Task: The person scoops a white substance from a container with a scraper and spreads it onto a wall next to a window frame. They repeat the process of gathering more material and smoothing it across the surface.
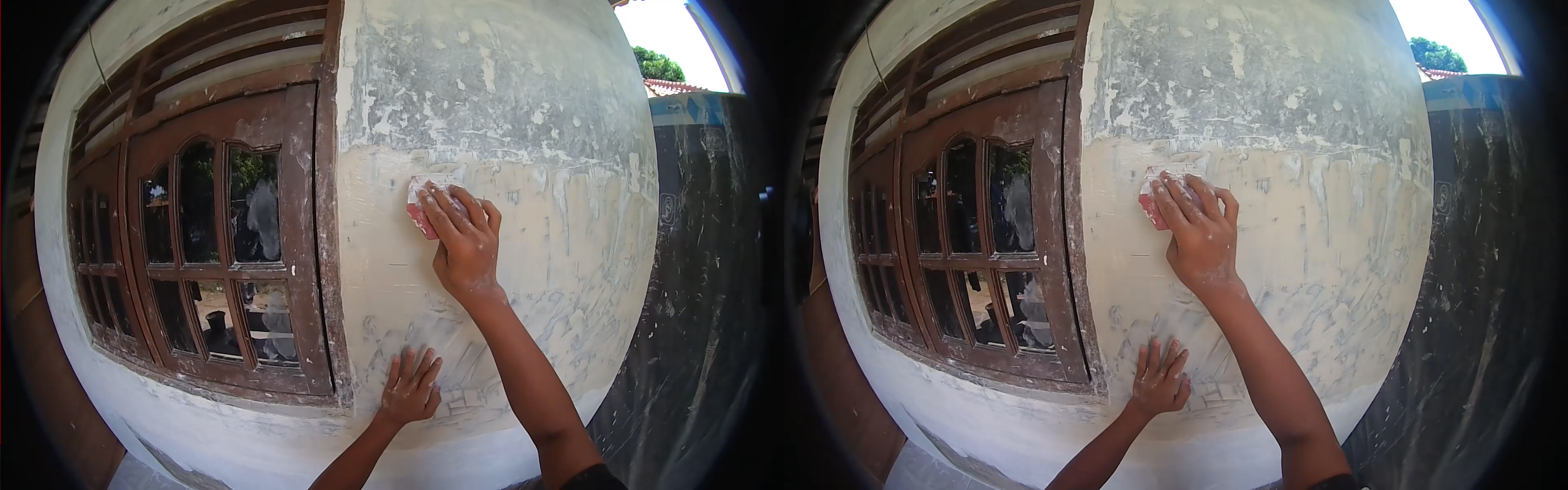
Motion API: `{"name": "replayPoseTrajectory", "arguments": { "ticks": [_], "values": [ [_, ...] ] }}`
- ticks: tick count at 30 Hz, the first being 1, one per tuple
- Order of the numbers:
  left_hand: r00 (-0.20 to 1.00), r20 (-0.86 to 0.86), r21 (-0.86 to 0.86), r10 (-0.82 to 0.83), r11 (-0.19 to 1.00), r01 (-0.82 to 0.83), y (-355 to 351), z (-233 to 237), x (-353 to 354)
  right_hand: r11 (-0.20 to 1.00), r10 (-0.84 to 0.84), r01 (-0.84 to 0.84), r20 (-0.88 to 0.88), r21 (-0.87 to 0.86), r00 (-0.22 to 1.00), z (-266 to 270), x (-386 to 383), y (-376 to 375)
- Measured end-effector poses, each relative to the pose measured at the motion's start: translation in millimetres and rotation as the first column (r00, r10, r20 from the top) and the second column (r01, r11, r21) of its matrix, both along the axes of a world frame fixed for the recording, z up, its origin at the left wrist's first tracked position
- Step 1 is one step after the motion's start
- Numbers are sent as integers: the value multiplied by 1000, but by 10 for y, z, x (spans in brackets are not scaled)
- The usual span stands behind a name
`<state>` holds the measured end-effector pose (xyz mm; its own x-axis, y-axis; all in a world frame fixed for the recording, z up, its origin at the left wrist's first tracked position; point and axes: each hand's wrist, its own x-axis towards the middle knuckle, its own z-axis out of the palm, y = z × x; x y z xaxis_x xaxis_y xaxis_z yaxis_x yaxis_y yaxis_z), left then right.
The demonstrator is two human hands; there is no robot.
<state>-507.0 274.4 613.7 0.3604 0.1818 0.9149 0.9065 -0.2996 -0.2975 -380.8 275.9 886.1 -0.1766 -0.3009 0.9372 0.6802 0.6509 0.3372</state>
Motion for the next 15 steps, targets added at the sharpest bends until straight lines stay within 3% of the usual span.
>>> {"name": "replayPoseTrajectory", "arguments": {
  "ticks": [6,15],
  "values": [
    [997,80,-15,-18,1000,19,-23,-14,27,996,-23,23,3,91,1000,239,-193,164],
    [984,56,-7,-171,985,172,-294,68,-13,995,-20,19,8,98,1000,-44,-172,210]
  ]
}}
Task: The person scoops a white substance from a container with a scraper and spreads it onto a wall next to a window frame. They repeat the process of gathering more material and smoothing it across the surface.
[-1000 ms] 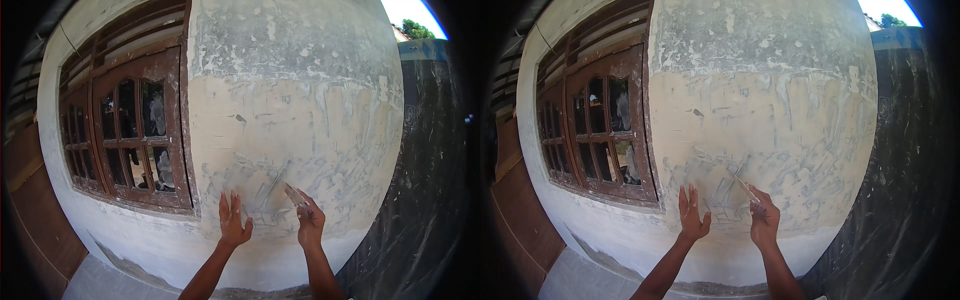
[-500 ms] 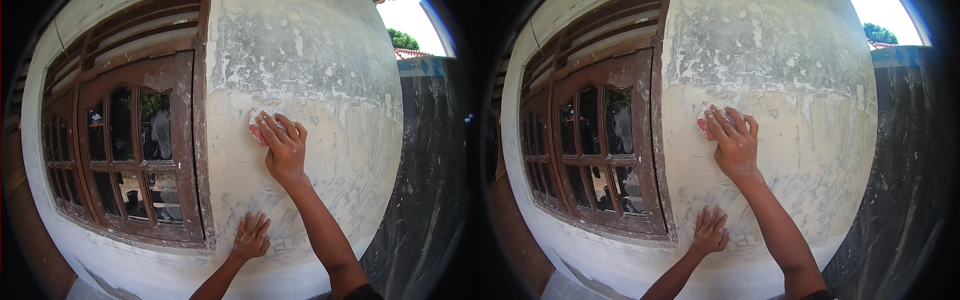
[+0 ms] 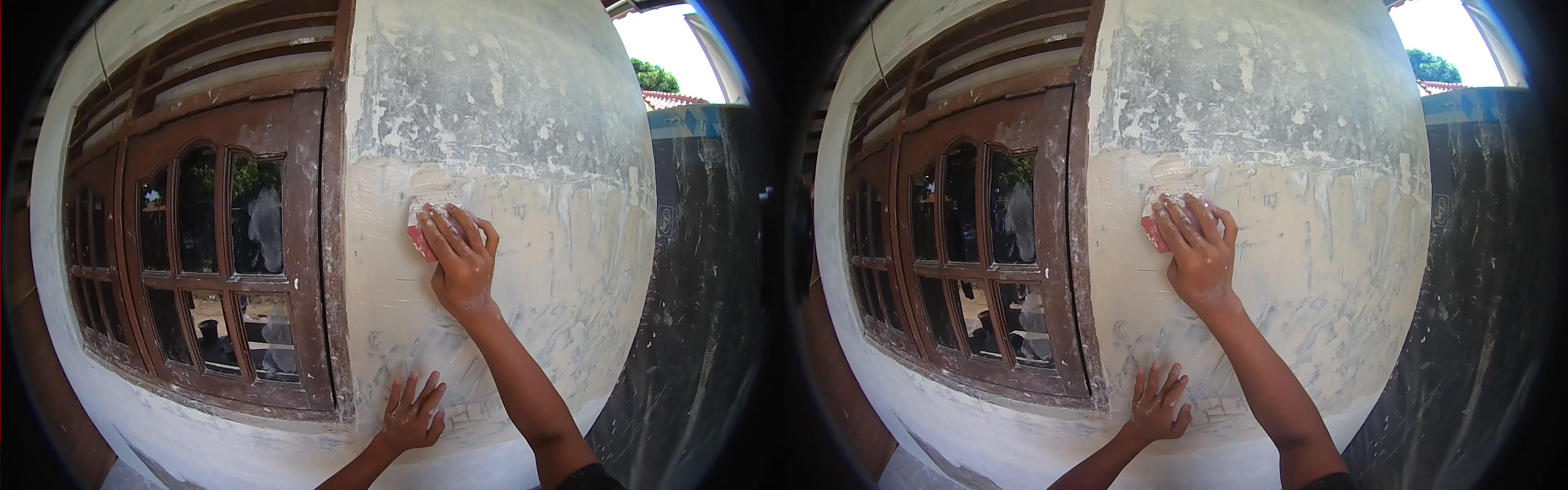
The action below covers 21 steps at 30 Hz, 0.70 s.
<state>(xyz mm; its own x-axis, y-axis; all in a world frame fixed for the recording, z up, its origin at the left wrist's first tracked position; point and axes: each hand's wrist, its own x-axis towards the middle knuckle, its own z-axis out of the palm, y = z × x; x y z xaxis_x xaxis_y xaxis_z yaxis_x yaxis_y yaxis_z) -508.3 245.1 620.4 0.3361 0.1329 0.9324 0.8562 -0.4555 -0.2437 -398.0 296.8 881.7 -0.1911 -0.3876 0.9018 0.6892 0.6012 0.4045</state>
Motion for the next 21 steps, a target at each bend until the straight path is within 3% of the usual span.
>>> {"name": "replayPoseTrajectory", "arguments": {
  "ticks": [5,13,18,21],
  "values": [
    [990,120,-8,-75,997,77,-13,134,-87,1000,-10,11,-52,8,999,306,-89,1],
    [978,180,85,-102,993,87,-79,483,-336,997,-22,24,22,-76,1000,-337,48,-24],
    [980,189,107,-66,993,46,-52,727,-427,1000,-9,9,-39,-6,999,229,-66,-96],
    [975,213,120,-60,992,35,-29,822,-450,998,-14,14,4,-61,1000,109,-157,-39]
  ]
}}
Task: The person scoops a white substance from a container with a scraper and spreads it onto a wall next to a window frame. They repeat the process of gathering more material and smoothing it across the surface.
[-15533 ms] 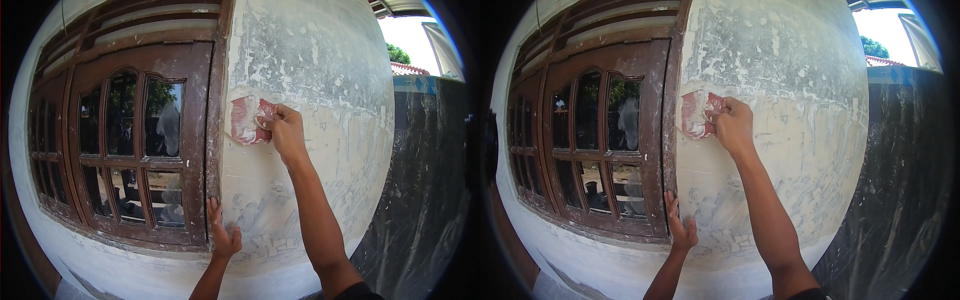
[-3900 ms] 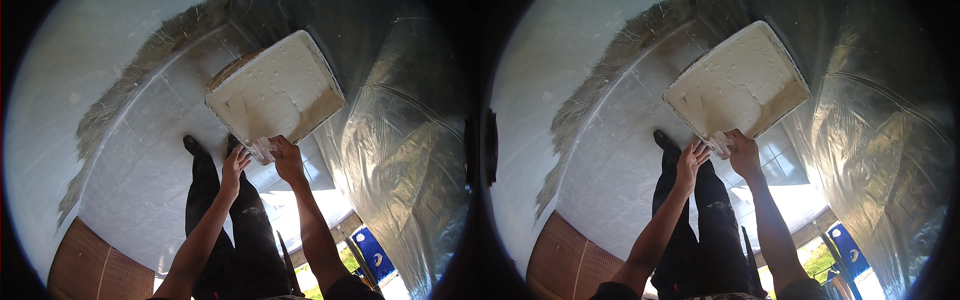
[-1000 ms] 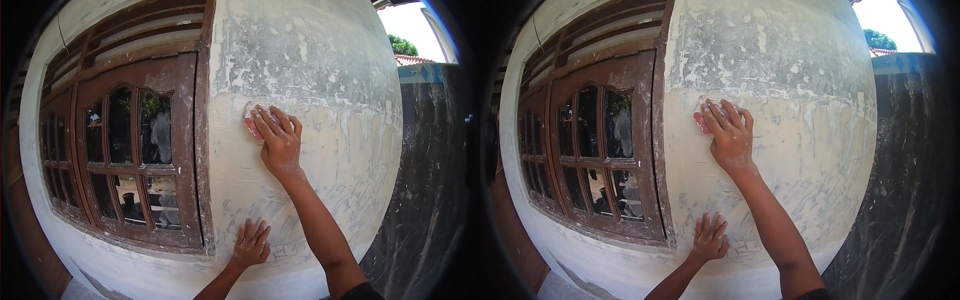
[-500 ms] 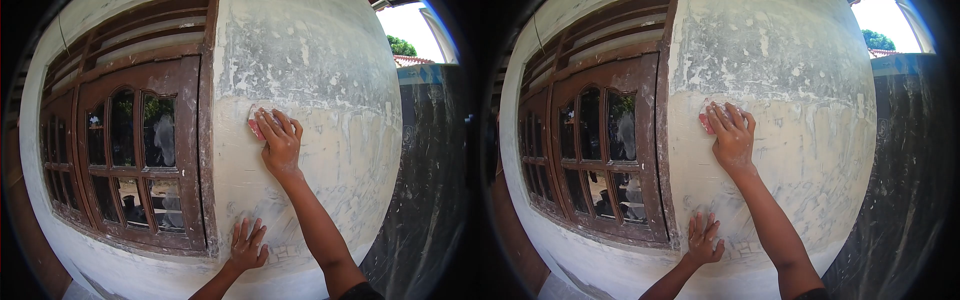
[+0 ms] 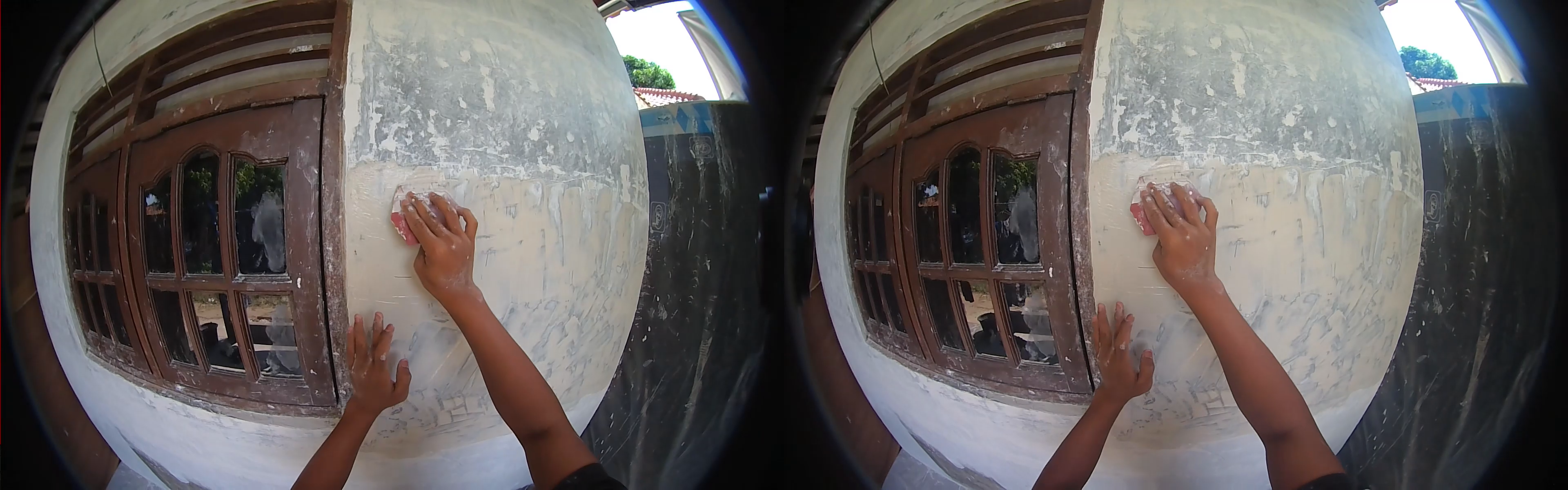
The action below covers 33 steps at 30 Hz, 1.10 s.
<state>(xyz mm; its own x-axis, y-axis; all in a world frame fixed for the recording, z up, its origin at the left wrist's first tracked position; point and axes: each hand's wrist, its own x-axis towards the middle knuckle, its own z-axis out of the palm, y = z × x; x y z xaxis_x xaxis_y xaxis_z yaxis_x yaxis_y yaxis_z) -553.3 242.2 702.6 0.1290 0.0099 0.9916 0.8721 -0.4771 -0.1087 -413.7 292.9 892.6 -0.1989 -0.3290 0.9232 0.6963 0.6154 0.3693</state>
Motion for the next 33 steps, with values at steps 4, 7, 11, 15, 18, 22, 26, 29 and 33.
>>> {"name": "replayPoseTrajectory", "arguments": {
  "ticks": [4,7,11,15,18,22,26,29,33],
  "values": [
    [1000,4,23,2,1000,-2,-41,93,-83,999,-2,4,45,-45,999,-649,60,-8],
    [1000,10,58,10,998,-11,-76,231,-198,999,25,-24,27,-39,999,-613,91,-121],
    [998,31,52,52,997,-54,-123,673,-355,998,55,-55,-19,4,998,9,8,-234],
    [997,68,-60,21,998,-16,-144,1073,-470,999,42,-42,4,-9,999,-67,-57,-96],
    [999,43,-111,-9,994,14,-148,1132,-540,999,20,-19,33,-26,999,-561,29,-37],
    [996,25,-196,-85,977,88,-60,1098,-654,998,28,-24,64,-60,998,-692,153,-127],
    [995,23,-181,-101,978,103,3,1084,-683,997,70,-70,-20,-23,997,-78,113,-216],
    [994,38,-180,-102,978,107,0,1085,-684,997,50,-49,25,-57,998,71,51,-89],
    [993,45,-176,-106,978,112,2,1044,-692,996,57,-55,32,-76,998,-521,67,5]
  ]
}}
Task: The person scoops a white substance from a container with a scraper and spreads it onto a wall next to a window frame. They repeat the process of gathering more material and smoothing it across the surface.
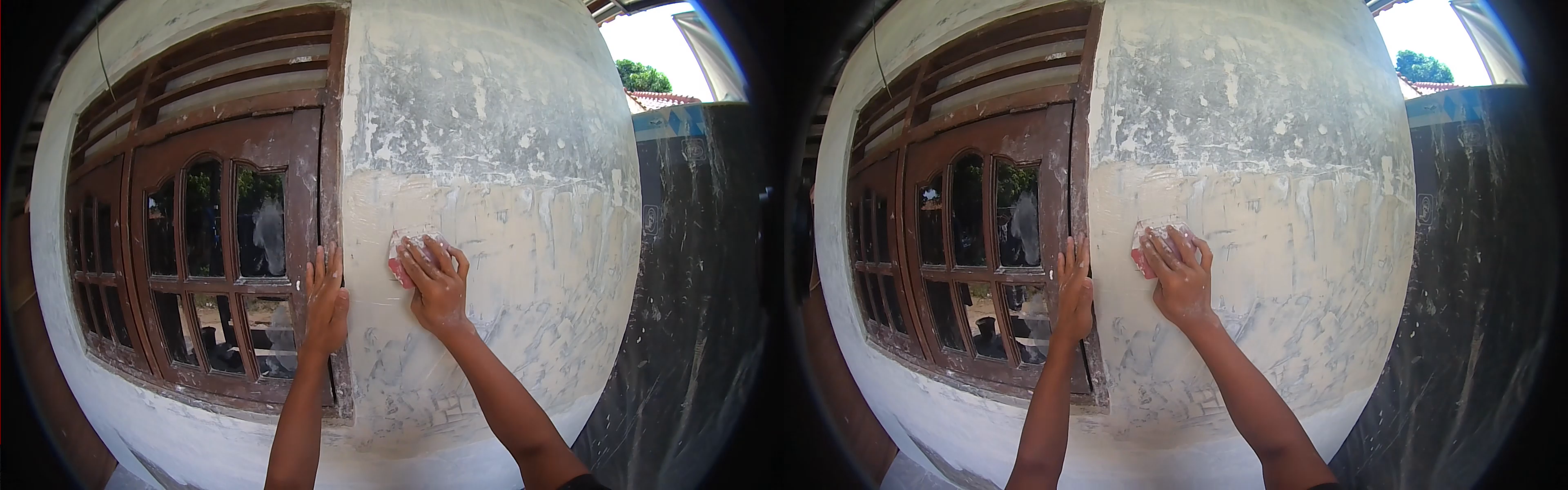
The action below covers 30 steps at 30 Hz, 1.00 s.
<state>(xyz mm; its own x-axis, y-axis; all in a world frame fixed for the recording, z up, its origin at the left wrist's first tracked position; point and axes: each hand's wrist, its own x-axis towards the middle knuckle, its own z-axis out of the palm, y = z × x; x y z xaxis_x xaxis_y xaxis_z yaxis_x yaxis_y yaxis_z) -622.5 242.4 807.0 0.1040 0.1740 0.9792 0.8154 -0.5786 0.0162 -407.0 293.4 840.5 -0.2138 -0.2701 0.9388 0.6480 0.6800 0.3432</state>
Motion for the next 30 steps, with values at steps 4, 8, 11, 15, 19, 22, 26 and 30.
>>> {"name": "replayPoseTrajectory", "arguments": {
  "ticks": [4,8,11,15,19,22,26,30],
  "values": [
    [999,32,55,-23,998,22,12,-27,-12,999,-22,23,31,-35,999,-550,144,-55],
    [998,62,118,15,993,-22,87,-80,-19,1000,18,-17,-44,13,999,-184,201,-255],
    [997,78,172,18,985,-31,111,-99,1,998,14,-9,-87,58,996,418,151,-189],
    [995,100,213,-7,977,-14,104,-125,-30,1000,-25,26,-54,14,998,518,127,5],
    [994,105,249,-3,968,-24,110,-168,-51,999,-52,52,-28,5,998,-233,203,78],
    [993,119,266,-9,964,-24,95,-165,-28,998,-65,65,20,-25,998,-599,315,-26],
    [991,129,296,-21,955,-18,146,-167,-42,998,12,-8,-71,55,997,39,340,-128],
    [993,119,307,-22,952,-15,149,-183,-59,992,-41,53,-106,115,994,784,265,-18]
  ]
}}
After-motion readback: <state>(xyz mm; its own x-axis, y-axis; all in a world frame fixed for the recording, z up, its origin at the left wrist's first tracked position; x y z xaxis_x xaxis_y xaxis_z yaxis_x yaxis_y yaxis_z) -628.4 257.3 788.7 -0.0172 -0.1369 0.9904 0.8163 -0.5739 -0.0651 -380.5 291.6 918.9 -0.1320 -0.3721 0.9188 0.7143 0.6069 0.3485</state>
